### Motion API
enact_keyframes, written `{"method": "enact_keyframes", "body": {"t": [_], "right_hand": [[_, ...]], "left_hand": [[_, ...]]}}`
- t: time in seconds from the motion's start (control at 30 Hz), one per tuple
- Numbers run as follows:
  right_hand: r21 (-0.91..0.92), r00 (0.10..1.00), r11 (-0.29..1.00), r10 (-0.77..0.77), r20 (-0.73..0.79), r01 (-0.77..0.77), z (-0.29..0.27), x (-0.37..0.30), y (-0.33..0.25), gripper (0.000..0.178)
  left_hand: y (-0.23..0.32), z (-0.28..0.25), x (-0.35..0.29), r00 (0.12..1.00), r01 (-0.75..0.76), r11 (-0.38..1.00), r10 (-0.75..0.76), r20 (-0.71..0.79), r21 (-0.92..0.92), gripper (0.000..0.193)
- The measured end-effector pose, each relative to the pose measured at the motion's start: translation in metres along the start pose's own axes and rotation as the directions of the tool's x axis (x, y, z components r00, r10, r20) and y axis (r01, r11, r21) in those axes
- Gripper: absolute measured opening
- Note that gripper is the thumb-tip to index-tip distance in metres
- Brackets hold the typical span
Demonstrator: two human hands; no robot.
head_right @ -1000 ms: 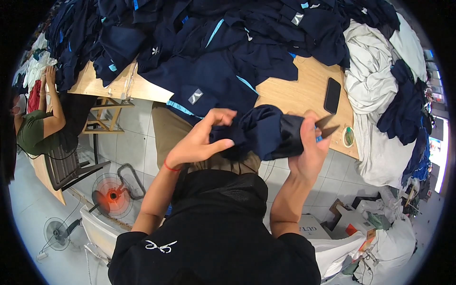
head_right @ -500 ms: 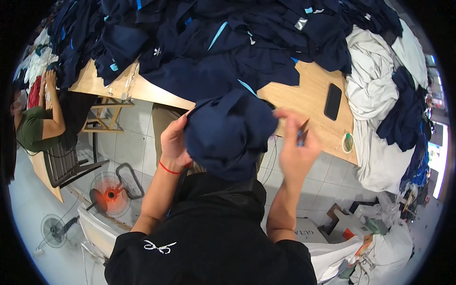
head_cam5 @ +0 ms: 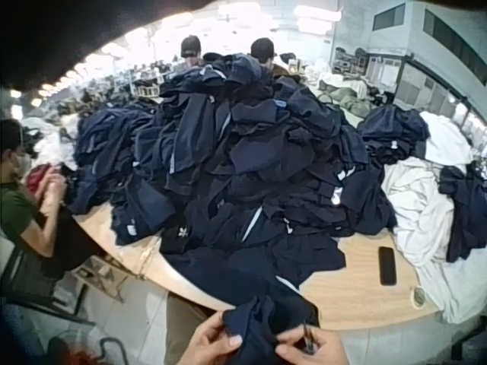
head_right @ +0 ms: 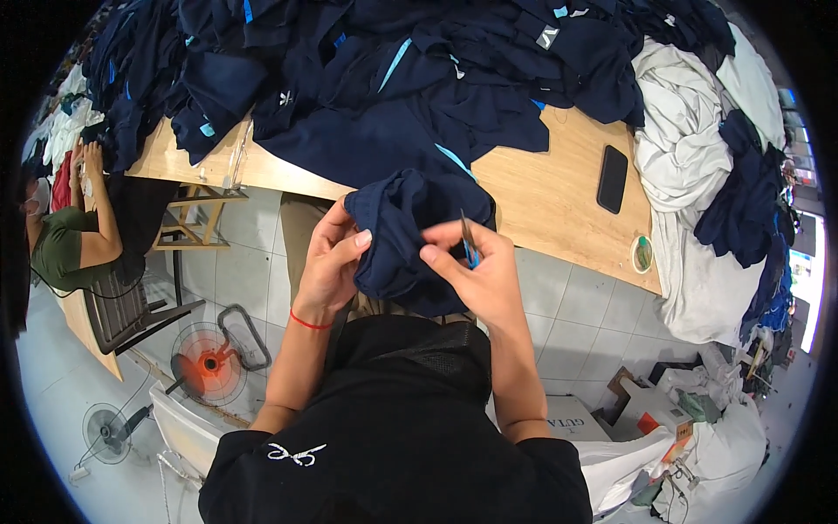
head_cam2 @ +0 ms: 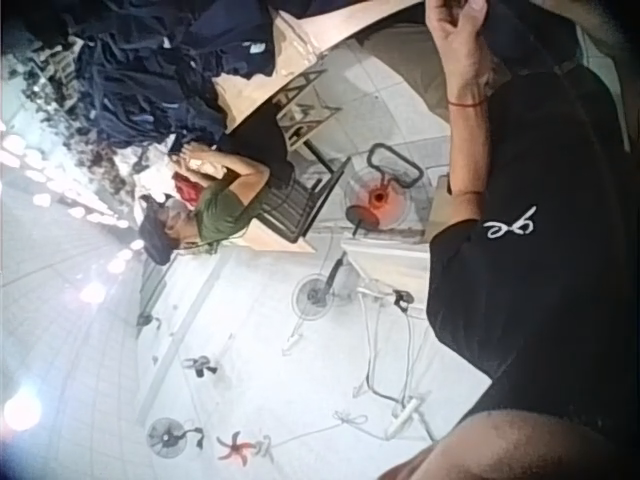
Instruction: Trimming excess threads from navy blue garments using a pair of thread snips.
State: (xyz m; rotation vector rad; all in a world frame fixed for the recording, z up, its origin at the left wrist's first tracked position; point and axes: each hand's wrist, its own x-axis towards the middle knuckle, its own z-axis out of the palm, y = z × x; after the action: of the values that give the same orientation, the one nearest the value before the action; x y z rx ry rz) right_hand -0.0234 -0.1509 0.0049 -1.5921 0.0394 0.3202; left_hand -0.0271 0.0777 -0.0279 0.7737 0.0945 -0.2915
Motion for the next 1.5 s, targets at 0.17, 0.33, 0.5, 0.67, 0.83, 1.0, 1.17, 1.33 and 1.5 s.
{"method": "enact_keyframes", "body": {"t": [0.17,0.33,0.5,0.67,0.83,1.0,1.17,1.33,1.5], "right_hand": [[0.019,0.993,0.993,-0.114,-0.006,0.114,0.004,0.000,0.004,0.018],[0.003,0.997,1.000,-0.018,0.068,0.018,0.008,-0.001,0.014,0.024],[0.179,0.984,0.973,0.119,0.133,-0.142,-0.002,-0.002,0.006,0.020],[0.183,0.986,0.969,-0.169,0.004,0.165,-0.007,-0.008,-0.015,0.010],[-0.419,0.806,0.714,-0.587,0.078,0.561,0.024,-0.018,-0.043,0.029],[-0.576,0.719,0.470,-0.604,0.344,0.669,0.042,-0.020,-0.040,0.053],[-0.492,0.791,0.621,-0.519,0.325,0.610,0.039,-0.023,-0.035,0.057],[-0.477,0.790,0.632,-0.436,0.432,0.610,0.034,-0.022,-0.037,0.060],[-0.163,0.864,0.885,-0.360,0.352,0.436,0.009,-0.019,-0.038,0.032]], "left_hand": [[-0.004,-0.002,-0.006,1.000,-0.013,1.000,0.012,-0.020,-0.028,0.049],[-0.005,-0.002,-0.008,0.999,0.023,0.998,-0.021,0.032,-0.066,0.050],[-0.004,0.000,-0.008,1.000,-0.004,0.999,0.004,0.011,-0.044,0.048],[-0.018,0.001,-0.005,0.995,-0.104,0.984,0.104,0.009,0.142,0.040],[-0.042,0.023,0.001,0.900,-0.379,0.816,0.435,-0.030,0.436,0.016],[-0.037,0.023,0.003,0.955,-0.238,0.952,0.266,-0.133,0.191,0.020],[-0.010,0.034,-0.004,0.996,-0.019,0.924,-0.014,-0.085,-0.381,0.045],[-0.009,0.022,-0.005,0.991,-0.130,0.987,0.132,-0.015,0.094,0.042],[-0.010,0.018,-0.008,0.997,-0.075,0.991,0.071,-0.036,-0.109,0.048]]}}
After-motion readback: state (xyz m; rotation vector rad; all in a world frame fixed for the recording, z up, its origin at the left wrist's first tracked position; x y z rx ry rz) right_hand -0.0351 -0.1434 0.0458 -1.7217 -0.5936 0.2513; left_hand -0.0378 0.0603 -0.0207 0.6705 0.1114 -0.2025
